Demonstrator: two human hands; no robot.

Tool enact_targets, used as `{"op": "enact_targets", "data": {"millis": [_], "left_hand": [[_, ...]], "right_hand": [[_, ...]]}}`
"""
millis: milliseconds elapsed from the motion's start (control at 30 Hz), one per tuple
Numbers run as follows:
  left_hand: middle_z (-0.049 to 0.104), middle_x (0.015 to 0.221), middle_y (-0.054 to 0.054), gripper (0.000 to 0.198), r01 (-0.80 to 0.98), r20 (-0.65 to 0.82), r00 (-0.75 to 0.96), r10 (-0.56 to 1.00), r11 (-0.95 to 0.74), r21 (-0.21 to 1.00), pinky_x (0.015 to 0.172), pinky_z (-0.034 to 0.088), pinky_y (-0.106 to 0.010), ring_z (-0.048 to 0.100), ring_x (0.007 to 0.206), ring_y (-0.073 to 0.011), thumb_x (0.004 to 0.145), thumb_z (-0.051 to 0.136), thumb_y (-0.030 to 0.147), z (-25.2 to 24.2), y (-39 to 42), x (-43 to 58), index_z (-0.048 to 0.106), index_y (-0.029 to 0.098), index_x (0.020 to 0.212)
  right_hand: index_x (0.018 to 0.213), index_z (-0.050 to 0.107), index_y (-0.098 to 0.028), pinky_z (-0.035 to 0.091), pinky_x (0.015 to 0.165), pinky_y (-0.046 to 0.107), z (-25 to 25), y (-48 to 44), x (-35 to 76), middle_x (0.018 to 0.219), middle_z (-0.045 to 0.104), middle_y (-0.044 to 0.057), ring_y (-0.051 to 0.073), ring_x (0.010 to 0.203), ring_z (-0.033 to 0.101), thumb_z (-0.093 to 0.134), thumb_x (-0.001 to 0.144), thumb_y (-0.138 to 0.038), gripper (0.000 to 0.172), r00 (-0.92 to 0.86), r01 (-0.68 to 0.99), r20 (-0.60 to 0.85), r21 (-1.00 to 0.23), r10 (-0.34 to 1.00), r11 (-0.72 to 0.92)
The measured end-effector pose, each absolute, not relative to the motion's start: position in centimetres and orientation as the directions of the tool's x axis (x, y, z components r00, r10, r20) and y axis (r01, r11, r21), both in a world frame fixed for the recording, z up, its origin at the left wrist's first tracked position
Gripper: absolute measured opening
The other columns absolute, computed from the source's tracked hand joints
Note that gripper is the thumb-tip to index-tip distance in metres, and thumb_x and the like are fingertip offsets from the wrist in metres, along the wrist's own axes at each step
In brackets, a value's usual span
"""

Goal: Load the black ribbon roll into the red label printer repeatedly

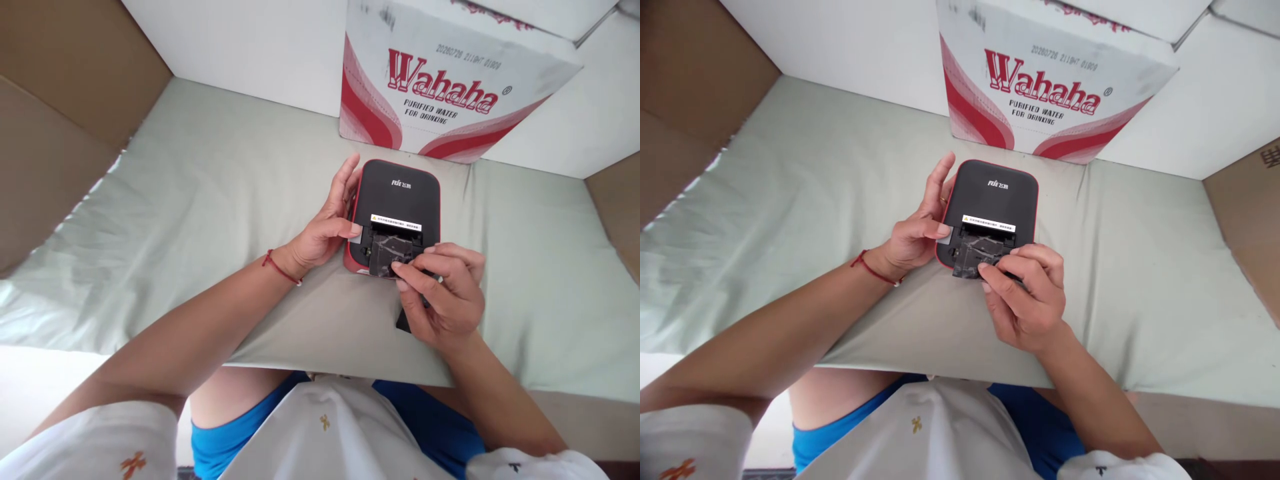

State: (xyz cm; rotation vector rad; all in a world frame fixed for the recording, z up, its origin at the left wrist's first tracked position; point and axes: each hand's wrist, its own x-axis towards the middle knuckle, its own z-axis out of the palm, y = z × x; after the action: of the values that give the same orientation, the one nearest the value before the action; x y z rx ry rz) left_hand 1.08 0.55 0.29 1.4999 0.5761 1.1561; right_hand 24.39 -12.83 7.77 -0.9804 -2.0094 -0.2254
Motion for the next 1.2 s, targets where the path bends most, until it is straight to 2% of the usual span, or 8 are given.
{"op": "enact_targets", "data": {"millis": [333, 533, 633, 800, 900, 1033, 1100, 1200], "left_hand": [[0.070, 0.169, -0.005, 0.111, -0.258, 0.369, 0.420, 0.829, -0.281, 0.924, 0.128, 0.065, -0.059, 0.074, 0.153, -0.0317, 0.088, 0.086, 0.078, 0.5, 0.8, 1.1, 0.032, 0.057, 0.183], [0.055, 0.187, -0.005, 0.118, -0.287, 0.370, 0.441, 0.818, -0.262, 0.921, 0.129, 0.064, -0.061, 0.065, 0.167, -0.0357, 0.081, 0.091, 0.080, 0.3, 1.1, 1.0, 0.036, 0.056, 0.182], [0.044, 0.196, -0.006, 0.122, -0.328, 0.371, 0.465, 0.804, -0.233, 0.916, 0.137, 0.057, -0.064, 0.053, 0.178, -0.0395, 0.076, 0.097, 0.078, 0.0, 1.3, 1.3, 0.042, 0.051, 0.181], [0.041, 0.199, -0.006, 0.123, -0.382, 0.384, 0.459, 0.801, -0.212, 0.899, 0.142, 0.052, -0.066, 0.050, 0.179, -0.0413, 0.072, 0.097, 0.080, -0.7, 1.7, 2.0, 0.045, 0.048, 0.178], [0.042, 0.198, -0.006, 0.124, -0.362, 0.381, 0.450, 0.807, -0.225, 0.905, 0.140, 0.053, -0.066, 0.051, 0.178, -0.0420, 0.072, 0.098, 0.077, -1.0, 1.9, 2.1, 0.044, 0.048, 0.180], [0.045, 0.196, -0.008, 0.123, -0.379, 0.362, 0.459, 0.812, -0.190, 0.906, 0.140, 0.052, -0.067, 0.050, 0.179, -0.0438, 0.071, 0.100, 0.073, -1.3, 2.0, 2.1, 0.047, 0.046, 0.178], [0.049, 0.193, -0.009, 0.122, -0.395, 0.350, 0.477, 0.806, -0.160, 0.905, 0.139, 0.053, -0.067, 0.052, 0.176, -0.0445, 0.070, 0.101, 0.071, -1.4, 2.0, 2.1, 0.048, 0.045, 0.177], [0.053, 0.190, -0.009, 0.121, -0.402, 0.352, 0.485, 0.800, -0.153, 0.903, 0.134, 0.056, -0.068, 0.058, 0.170, -0.0446, 0.070, 0.101, 0.069, -1.6, 2.1, 2.3, 0.048, 0.046, 0.177]], "right_hand": [[0.141, 0.083, -0.033, 0.062, 0.089, 0.050, 7.6, -12.3, 24.5, 0.098, 0.079, 0.005, 0.029, 0.105, 0.074, 0.066, 0.108, -0.022, 0.039, -0.320, 0.649, 0.788, -0.222, 0.526, 0.727], [0.136, 0.087, -0.031, 0.063, 0.087, 0.047, 8.1, -12.0, 24.6, 0.099, 0.082, 0.005, 0.026, 0.098, 0.076, 0.070, 0.107, -0.020, 0.035, -0.334, 0.599, 0.779, -0.259, 0.530, 0.758], [0.134, 0.088, -0.031, 0.063, 0.081, 0.043, 9.9, -11.9, 25.0, 0.095, 0.083, 0.004, 0.023, 0.089, 0.077, 0.068, 0.113, -0.026, 0.030, -0.346, 0.543, 0.693, -0.402, 0.632, 0.737], [0.139, 0.088, -0.029, 0.059, 0.071, 0.034, 14.3, -8.8, 25.9, 0.083, 0.082, 0.000, 0.018, 0.071, 0.074, 0.068, 0.118, -0.044, 0.032, -0.107, 0.649, 0.391, -0.670, 0.914, 0.362], [0.121, 0.092, -0.028, 0.061, 0.078, 0.036, 15.6, -5.0, 25.4, 0.099, 0.089, 0.003, 0.021, 0.081, 0.079, 0.072, 0.112, -0.038, 0.024, -0.207, 0.785, 0.222, -0.543, 0.953, 0.297], [0.126, 0.093, -0.028, 0.057, 0.082, 0.040, 15.9, -1.0, 23.1, 0.118, 0.093, 0.007, 0.029, 0.102, 0.084, 0.072, 0.106, -0.025, 0.029, -0.338, 0.936, -0.124, -0.150, 0.933, 0.319], [0.128, 0.093, -0.028, 0.051, 0.075, 0.041, 15.9, -0.1, 21.9, 0.117, 0.093, 0.009, 0.032, 0.100, 0.083, 0.074, 0.104, -0.026, 0.031, -0.329, 0.937, -0.261, 0.031, 0.907, 0.349], [0.128, 0.093, -0.028, 0.047, 0.070, 0.040, 16.0, 0.4, 20.9, 0.111, 0.092, 0.010, 0.031, 0.092, 0.080, 0.079, 0.099, -0.026, 0.032, -0.311, 0.915, -0.378, 0.128, 0.872, 0.382]]}}
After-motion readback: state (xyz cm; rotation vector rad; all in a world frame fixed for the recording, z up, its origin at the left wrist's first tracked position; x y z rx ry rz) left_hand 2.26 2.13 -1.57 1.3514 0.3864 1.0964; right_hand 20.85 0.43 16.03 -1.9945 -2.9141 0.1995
